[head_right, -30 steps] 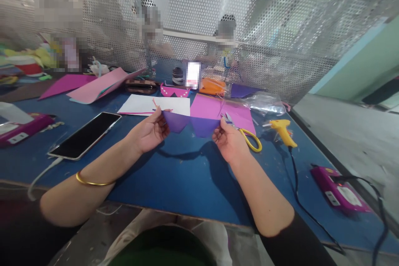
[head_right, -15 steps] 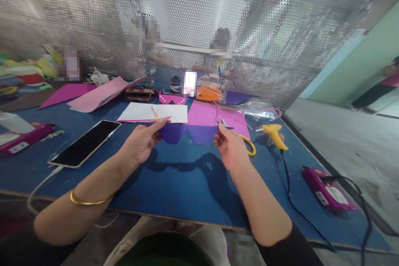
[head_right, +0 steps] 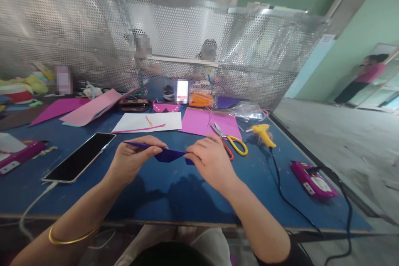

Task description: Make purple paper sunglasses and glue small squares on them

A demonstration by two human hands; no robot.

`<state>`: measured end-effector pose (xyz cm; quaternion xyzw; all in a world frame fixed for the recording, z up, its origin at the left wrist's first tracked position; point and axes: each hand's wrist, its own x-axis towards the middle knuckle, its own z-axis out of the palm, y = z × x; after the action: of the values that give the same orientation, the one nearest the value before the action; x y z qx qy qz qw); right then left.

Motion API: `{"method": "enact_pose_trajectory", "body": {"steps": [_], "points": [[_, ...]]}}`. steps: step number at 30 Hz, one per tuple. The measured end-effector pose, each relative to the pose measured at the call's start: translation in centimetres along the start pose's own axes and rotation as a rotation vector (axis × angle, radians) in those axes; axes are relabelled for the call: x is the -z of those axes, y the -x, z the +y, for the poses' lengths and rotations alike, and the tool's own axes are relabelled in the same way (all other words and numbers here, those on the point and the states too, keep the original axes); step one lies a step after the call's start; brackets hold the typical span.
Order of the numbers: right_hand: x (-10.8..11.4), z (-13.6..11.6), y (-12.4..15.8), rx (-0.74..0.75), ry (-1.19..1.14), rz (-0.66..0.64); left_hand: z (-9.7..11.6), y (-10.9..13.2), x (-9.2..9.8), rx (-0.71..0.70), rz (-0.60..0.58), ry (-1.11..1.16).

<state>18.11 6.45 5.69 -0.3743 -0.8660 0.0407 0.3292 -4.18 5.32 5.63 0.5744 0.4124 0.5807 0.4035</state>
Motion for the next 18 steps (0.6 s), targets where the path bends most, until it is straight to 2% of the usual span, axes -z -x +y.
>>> {"method": "enact_pose_trajectory", "body": {"steps": [5,8,14,18], "points": [[-1.0,-1.2,1.0,0.019,0.029,0.062,-0.5,2.0,0.1,0.179,0.01,-0.036],[-1.4,-1.9,1.9,-0.012,-0.041,0.047,-0.9,3.3,-0.3,0.22,0.042,-0.08],[-1.8,-2.5,2.3,-0.305,-0.254,0.003,-1.4,4.1,-1.0,0.285,0.091,-0.054],[-1.9,-2.4,2.3,-0.406,-0.307,0.005,-1.5,4.2,-1.3,0.309,0.094,-0.034]]}}
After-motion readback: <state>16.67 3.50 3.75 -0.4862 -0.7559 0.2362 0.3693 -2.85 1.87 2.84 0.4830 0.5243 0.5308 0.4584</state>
